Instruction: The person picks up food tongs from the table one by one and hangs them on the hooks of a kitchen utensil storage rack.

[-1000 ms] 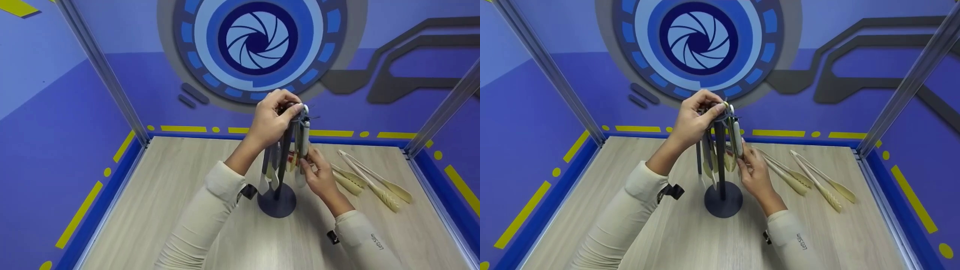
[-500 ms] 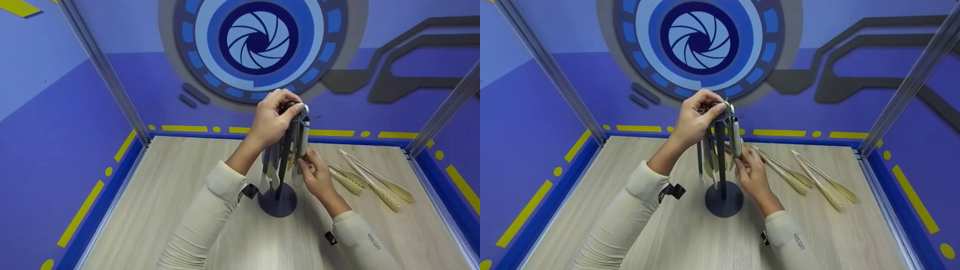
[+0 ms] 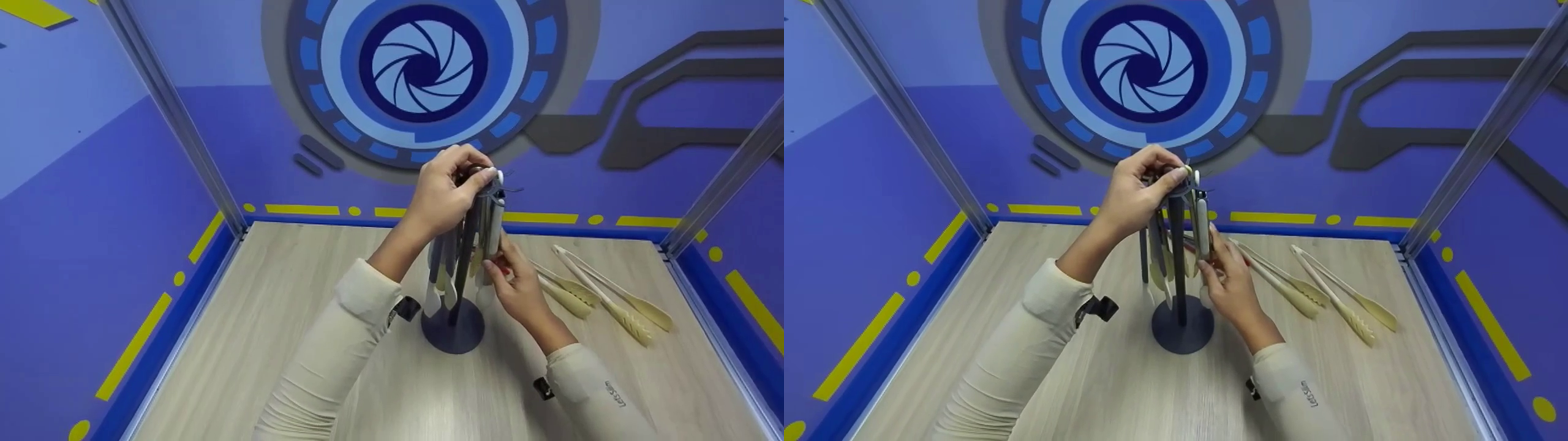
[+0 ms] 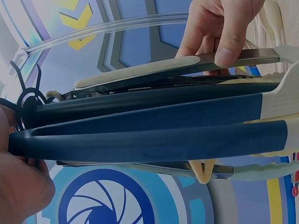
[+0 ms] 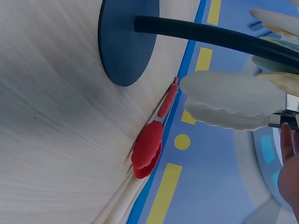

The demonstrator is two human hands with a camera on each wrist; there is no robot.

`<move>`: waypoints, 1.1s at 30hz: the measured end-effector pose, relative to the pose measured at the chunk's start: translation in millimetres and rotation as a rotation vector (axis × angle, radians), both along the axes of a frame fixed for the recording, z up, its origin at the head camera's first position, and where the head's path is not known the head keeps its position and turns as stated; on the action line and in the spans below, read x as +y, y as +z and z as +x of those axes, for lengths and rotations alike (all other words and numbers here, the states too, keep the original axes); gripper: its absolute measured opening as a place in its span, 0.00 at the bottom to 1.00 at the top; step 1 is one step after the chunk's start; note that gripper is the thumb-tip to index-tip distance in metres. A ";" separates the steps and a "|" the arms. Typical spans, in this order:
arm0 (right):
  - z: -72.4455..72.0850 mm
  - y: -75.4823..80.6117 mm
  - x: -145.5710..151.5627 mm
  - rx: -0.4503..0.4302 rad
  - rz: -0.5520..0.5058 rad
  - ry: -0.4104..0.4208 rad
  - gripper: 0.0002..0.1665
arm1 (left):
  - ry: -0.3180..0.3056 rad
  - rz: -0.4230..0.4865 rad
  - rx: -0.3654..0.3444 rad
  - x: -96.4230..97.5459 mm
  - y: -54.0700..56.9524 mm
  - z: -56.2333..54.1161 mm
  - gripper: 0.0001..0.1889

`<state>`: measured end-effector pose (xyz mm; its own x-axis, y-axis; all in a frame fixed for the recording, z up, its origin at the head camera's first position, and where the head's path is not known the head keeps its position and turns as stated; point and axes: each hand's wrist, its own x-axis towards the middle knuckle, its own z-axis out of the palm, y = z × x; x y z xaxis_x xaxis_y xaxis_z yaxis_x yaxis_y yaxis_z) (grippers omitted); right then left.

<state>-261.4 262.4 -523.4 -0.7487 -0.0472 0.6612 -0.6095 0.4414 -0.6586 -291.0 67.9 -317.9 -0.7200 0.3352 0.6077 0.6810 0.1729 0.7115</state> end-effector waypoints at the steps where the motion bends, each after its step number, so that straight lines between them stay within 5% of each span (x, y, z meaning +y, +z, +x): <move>1: 0.2 0.7 0.3 -0.001 0.002 0.004 0.41 | 0.003 -0.004 0.002 -0.1 0.4 0.0 0.05; 15: 3.2 10.6 15.4 0.005 0.021 0.003 0.38 | 0.019 -0.037 0.009 -2.0 3.7 0.1 0.05; 27: -3.3 -0.8 42.0 0.078 0.057 -0.187 0.26 | 0.030 -0.053 0.026 -2.2 4.3 0.0 0.05; 33: -7.2 -15.4 59.1 0.004 0.099 -0.291 0.22 | 0.053 -0.069 0.064 -0.7 4.0 0.6 0.05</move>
<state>-268.6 321.4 -538.8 -0.7376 0.1042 0.6671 -0.4505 0.6600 -0.6012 -290.4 67.2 -313.9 -0.6979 0.3402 0.6302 0.7137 0.2565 0.6518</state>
